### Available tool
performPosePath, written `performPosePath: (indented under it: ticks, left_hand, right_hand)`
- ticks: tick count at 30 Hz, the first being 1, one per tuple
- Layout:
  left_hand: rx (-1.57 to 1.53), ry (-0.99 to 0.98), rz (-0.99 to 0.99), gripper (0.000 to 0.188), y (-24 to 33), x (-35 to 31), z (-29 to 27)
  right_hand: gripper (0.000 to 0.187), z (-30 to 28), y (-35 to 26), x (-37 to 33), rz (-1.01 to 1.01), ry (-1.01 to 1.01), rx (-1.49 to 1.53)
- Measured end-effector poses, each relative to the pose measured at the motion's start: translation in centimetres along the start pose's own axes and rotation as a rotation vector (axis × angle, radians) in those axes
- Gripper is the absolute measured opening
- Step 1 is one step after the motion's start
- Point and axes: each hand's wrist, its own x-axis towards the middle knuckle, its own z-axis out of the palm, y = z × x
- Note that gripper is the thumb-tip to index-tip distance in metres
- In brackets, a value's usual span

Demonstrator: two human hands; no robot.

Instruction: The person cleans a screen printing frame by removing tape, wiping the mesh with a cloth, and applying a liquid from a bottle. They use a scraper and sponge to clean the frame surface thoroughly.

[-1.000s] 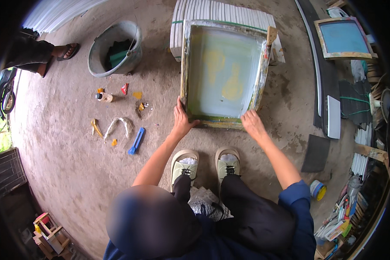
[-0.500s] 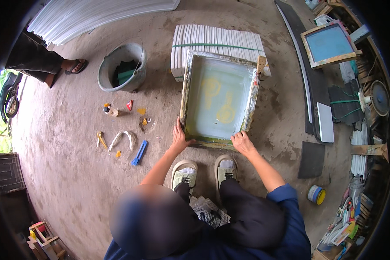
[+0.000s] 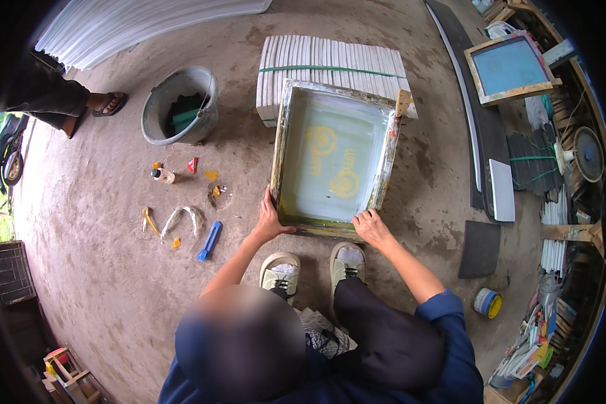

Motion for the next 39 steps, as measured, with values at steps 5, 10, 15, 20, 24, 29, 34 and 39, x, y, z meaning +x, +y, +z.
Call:
performPosePath:
  ticks: [5,10,15,20,24,29,34,39]
  left_hand:
    - [-0.116,-0.024,-0.096,0.146,0.8,0.4,-0.4]
    - [-0.116,-0.028,-0.119,0.145,1.1,0.3,-0.6]
    - [-0.118,-0.076,-0.245,0.145,1.3,0.5,-0.5]
    - [-0.048,-0.069,-0.181,0.145,1.0,0.6,-0.5]
    - [0.0,-0.082,-0.162,0.145,0.8,0.4,-0.5]
    - [0.0,-0.063,-0.14,0.145,1.0,0.4,-0.5]
    - [0.041,-0.104,-0.207,0.146,1.5,0.5,-0.8]
    - [-0.027,-0.137,-0.235,0.146,1.3,0.7,-0.9]
  right_hand:
    - [0.009,0.1,0.0,0.2,0.033,0.017,0.078]
    - [0.009,-0.2,0.2,0.2,0.031,0.031,0.106]
    - [0.011,0.1,0.4,0.4,0.032,-0.018,0.088]
    - [0.012,0.2,0.6,1.5,0.214,0.022,0.273]
    - [0.007,-0.9,0.7,3.5,0.676,0.188,0.666]
    - [0.004,-3.0,3.8,5.1,0.964,0.471,0.778]
    - [0.004,-6.0,8.9,7.0,1.1,0.687,1.059]
    - [0.004,-7.7,11.9,6.6,1.102,0.875,1.289]
